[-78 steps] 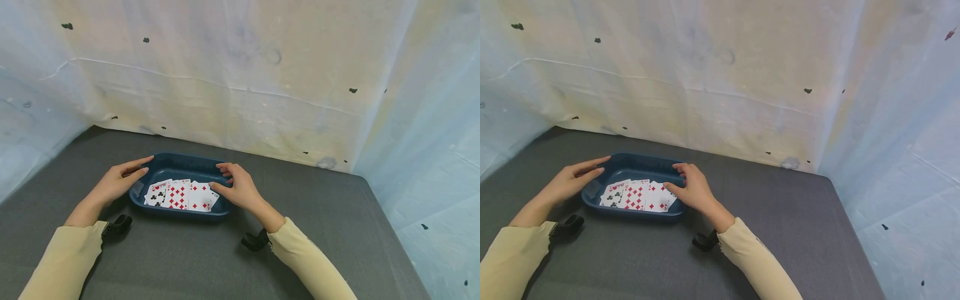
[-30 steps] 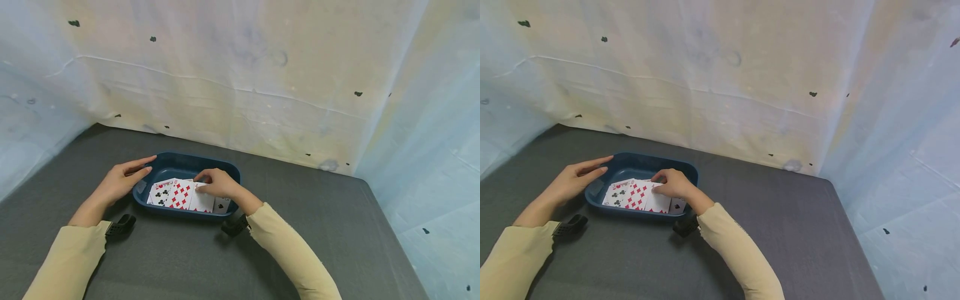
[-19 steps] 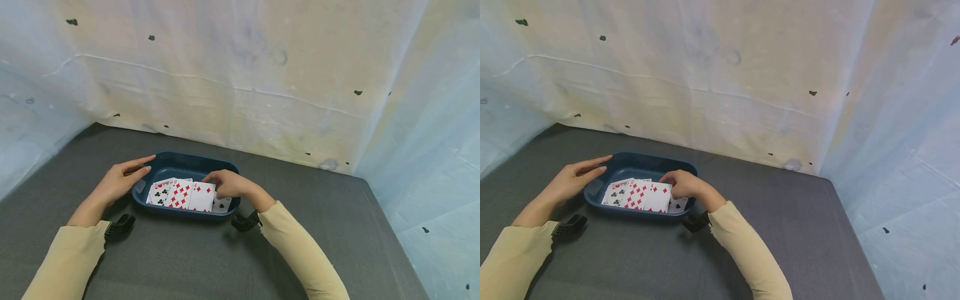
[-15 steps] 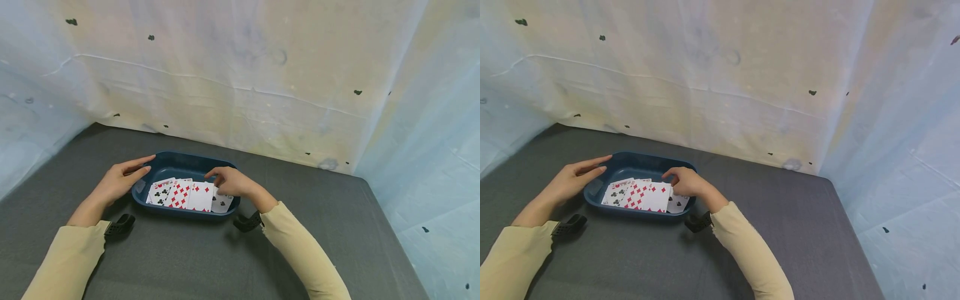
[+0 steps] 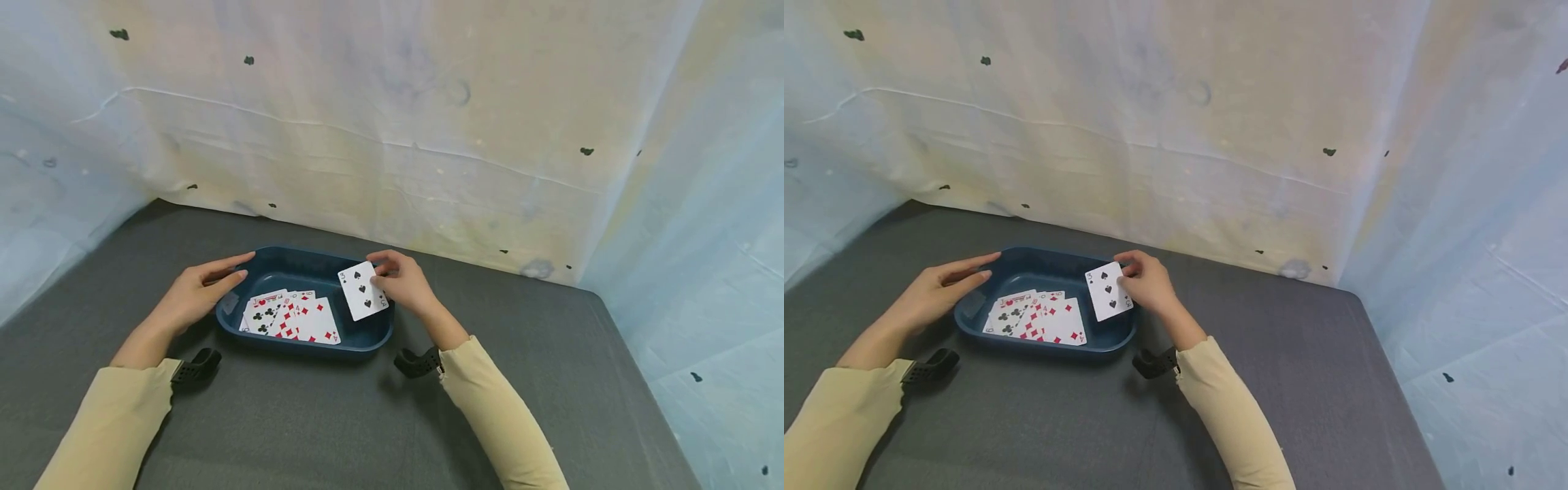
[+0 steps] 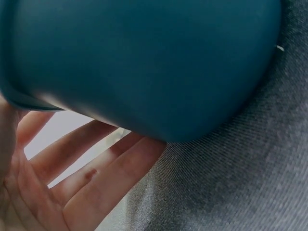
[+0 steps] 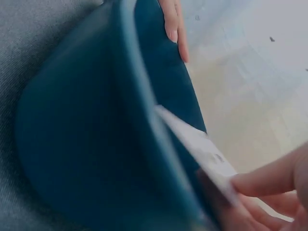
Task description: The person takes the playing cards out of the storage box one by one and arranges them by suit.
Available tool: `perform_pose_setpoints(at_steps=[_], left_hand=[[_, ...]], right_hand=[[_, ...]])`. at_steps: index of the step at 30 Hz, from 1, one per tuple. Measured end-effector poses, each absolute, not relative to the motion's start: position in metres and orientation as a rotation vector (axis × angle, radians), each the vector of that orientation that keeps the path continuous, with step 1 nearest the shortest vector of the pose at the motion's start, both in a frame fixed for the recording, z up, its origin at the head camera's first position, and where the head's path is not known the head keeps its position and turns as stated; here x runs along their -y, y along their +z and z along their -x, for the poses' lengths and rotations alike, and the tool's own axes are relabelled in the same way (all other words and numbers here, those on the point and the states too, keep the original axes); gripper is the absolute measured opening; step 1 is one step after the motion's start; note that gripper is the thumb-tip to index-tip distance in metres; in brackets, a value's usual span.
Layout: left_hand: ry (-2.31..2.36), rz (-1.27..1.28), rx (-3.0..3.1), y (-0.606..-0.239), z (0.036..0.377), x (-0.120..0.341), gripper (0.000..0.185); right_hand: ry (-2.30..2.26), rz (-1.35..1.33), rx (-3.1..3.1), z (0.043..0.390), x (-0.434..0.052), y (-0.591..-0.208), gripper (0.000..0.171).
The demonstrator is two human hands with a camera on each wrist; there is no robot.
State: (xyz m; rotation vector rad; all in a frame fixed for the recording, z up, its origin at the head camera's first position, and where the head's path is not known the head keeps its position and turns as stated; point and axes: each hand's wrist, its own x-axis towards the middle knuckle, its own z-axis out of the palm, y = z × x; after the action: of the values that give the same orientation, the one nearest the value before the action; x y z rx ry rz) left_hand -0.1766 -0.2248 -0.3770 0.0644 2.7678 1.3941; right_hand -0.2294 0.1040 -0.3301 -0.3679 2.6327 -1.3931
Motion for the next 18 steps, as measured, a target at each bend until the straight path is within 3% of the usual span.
perform_pose_setpoints(at_steps=[9, 18], left_hand=[[1.394, -0.055, -2.774, -0.379, 0.177, 0.224, 0.056], [1.406, -0.063, -2.760, -0.378, 0.176, 0.225, 0.056]], right_hand=[[-1.889, -0.030, -2.599, 0.246, -0.119, -0.348, 0.024], [-2.130, -0.029, -2.559, 0.261, -0.140, -0.367, 0.024]])
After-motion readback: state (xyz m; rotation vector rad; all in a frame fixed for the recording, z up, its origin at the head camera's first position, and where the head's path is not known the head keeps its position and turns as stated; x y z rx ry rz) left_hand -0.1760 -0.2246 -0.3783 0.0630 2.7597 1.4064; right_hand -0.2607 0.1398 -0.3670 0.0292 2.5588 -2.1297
